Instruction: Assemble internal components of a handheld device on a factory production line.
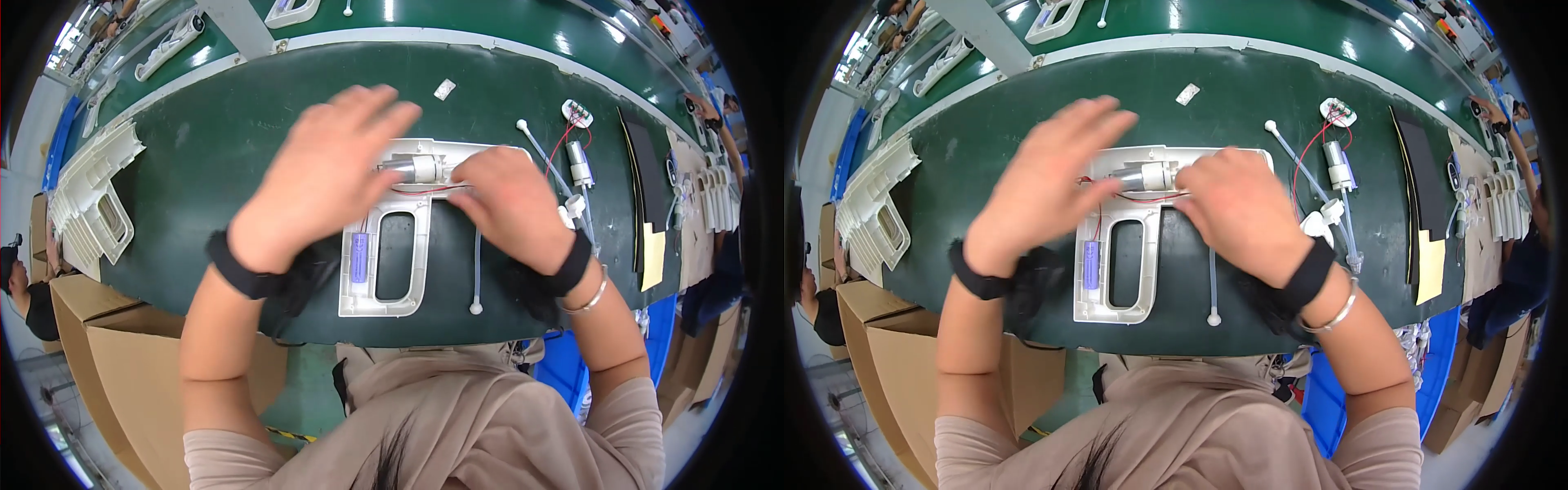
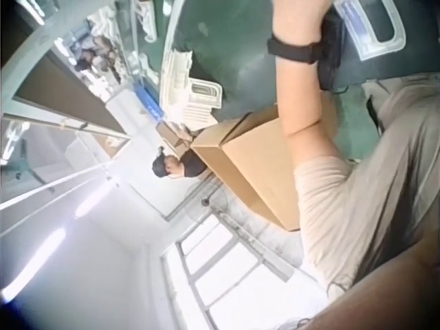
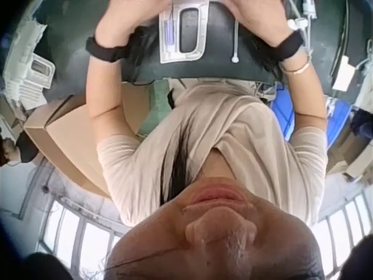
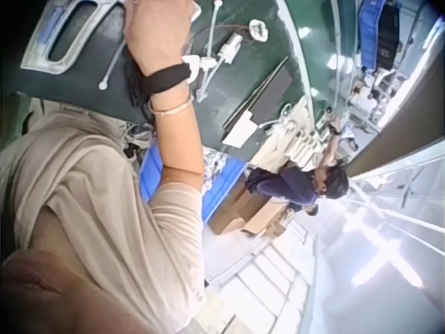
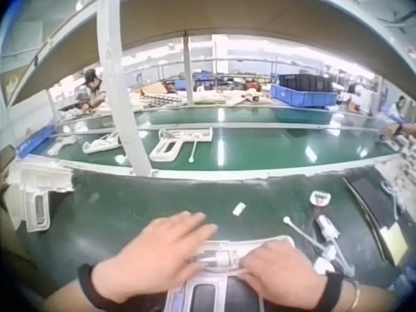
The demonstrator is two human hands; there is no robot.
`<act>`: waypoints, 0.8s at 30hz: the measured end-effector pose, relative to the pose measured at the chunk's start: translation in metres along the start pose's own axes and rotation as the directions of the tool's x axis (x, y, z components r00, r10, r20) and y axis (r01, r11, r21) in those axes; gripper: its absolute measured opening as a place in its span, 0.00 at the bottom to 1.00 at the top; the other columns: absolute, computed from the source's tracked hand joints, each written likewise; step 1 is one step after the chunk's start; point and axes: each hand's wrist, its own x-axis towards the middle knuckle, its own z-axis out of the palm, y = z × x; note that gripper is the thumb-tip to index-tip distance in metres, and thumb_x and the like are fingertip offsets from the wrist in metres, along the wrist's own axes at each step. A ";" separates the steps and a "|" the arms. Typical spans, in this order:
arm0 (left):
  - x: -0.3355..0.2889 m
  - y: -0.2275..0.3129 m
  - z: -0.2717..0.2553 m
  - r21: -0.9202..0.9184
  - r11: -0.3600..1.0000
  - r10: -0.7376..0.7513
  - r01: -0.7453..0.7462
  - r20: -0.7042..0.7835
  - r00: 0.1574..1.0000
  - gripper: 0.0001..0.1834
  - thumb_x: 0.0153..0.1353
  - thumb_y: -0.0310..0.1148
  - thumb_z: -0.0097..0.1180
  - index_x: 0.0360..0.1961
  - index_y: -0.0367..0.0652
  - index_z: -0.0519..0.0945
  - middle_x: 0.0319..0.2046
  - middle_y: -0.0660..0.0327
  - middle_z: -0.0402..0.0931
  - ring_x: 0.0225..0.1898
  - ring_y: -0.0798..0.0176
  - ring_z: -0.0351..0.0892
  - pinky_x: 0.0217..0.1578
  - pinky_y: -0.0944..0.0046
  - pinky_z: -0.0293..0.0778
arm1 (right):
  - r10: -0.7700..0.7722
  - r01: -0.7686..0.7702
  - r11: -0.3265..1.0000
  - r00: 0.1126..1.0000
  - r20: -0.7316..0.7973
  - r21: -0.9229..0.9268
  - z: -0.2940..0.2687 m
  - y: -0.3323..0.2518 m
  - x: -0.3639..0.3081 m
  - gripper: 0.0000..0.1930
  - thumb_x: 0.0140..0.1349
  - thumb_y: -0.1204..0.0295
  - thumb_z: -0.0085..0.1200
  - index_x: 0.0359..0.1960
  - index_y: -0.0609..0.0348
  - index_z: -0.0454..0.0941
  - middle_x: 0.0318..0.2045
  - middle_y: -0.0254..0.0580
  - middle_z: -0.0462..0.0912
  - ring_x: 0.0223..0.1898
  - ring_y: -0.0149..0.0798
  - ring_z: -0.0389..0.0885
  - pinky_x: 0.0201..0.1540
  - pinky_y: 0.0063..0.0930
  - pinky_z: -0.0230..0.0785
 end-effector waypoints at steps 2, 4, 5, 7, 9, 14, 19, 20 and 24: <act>0.005 0.010 0.028 0.070 0.996 0.059 -0.062 0.035 0.998 0.32 0.51 0.36 0.62 0.58 0.42 0.69 0.57 0.53 0.68 0.59 0.51 0.66 0.57 0.53 0.63 | -0.003 0.003 1.000 1.000 0.030 0.000 0.007 -0.002 -0.003 0.07 0.51 0.73 0.58 0.31 0.57 0.74 0.29 0.39 0.76 0.37 0.43 0.73 0.44 0.36 0.66; 0.011 0.008 0.036 0.020 0.999 0.038 -0.041 0.130 0.991 0.30 0.51 0.37 0.62 0.55 0.40 0.70 0.54 0.54 0.71 0.54 0.51 0.71 0.53 0.56 0.67 | -0.013 0.013 1.000 0.998 0.056 0.001 0.015 0.001 -0.004 0.06 0.51 0.74 0.57 0.31 0.56 0.74 0.29 0.38 0.76 0.36 0.42 0.73 0.45 0.35 0.65; 0.013 0.007 0.038 0.014 0.999 0.047 -0.049 0.133 0.990 0.30 0.51 0.37 0.62 0.55 0.40 0.70 0.54 0.54 0.71 0.54 0.51 0.71 0.53 0.56 0.67 | -0.050 0.049 0.998 0.998 0.024 0.029 0.018 0.004 -0.005 0.05 0.51 0.74 0.54 0.31 0.56 0.74 0.28 0.38 0.76 0.36 0.42 0.73 0.45 0.36 0.65; 0.015 0.004 0.038 -0.061 0.998 0.016 -0.003 0.205 0.979 0.28 0.50 0.36 0.63 0.52 0.39 0.72 0.49 0.54 0.74 0.48 0.51 0.75 0.49 0.57 0.71 | -0.074 0.075 0.996 0.997 -0.012 0.051 0.023 0.006 -0.009 0.05 0.51 0.74 0.52 0.31 0.56 0.74 0.28 0.38 0.75 0.36 0.42 0.73 0.46 0.36 0.65; 0.019 0.007 0.037 -0.055 0.998 0.045 -0.034 0.195 0.980 0.28 0.49 0.36 0.63 0.51 0.38 0.72 0.48 0.53 0.74 0.47 0.50 0.75 0.47 0.56 0.72 | -0.132 0.132 0.991 0.991 -0.018 0.009 0.021 0.006 -0.013 0.04 0.53 0.74 0.48 0.30 0.57 0.73 0.28 0.38 0.76 0.36 0.42 0.74 0.45 0.35 0.65; 0.027 -0.002 0.035 0.087 0.996 -0.008 -0.005 0.147 0.989 0.26 0.47 0.37 0.63 0.48 0.40 0.72 0.40 0.55 0.76 0.41 0.50 0.77 0.40 0.54 0.74 | -0.052 0.053 0.996 0.999 0.006 -0.068 0.037 0.000 0.008 0.05 0.52 0.71 0.48 0.30 0.56 0.72 0.30 0.40 0.77 0.39 0.40 0.75 0.44 0.34 0.66; 0.008 -0.021 0.015 -0.019 0.999 -0.033 0.035 0.086 0.996 0.31 0.47 0.29 0.62 0.55 0.36 0.69 0.51 0.47 0.72 0.50 0.45 0.73 0.51 0.56 0.70 | -0.025 0.042 0.998 0.959 -0.282 0.052 0.005 -0.036 -0.008 0.11 0.53 0.72 0.53 0.39 0.57 0.73 0.42 0.43 0.76 0.44 0.40 0.75 0.53 0.35 0.64; 0.001 -0.011 0.004 -0.056 0.995 -0.084 0.081 -0.035 0.996 0.30 0.48 0.28 0.62 0.55 0.36 0.70 0.51 0.47 0.72 0.51 0.44 0.73 0.52 0.57 0.69 | -0.040 0.100 0.978 0.952 -0.303 0.184 -0.010 -0.036 -0.027 0.14 0.52 0.71 0.57 0.41 0.57 0.73 0.41 0.43 0.75 0.44 0.42 0.75 0.52 0.36 0.64; -0.024 0.036 -0.023 -0.222 0.951 -0.221 0.216 0.000 0.975 0.28 0.48 0.27 0.61 0.54 0.35 0.72 0.52 0.48 0.73 0.55 0.49 0.72 0.55 0.60 0.66 | 0.025 -0.019 0.934 1.000 -0.015 0.356 -0.055 -0.009 -0.118 0.11 0.56 0.66 0.57 0.39 0.55 0.76 0.33 0.39 0.79 0.38 0.44 0.78 0.43 0.36 0.70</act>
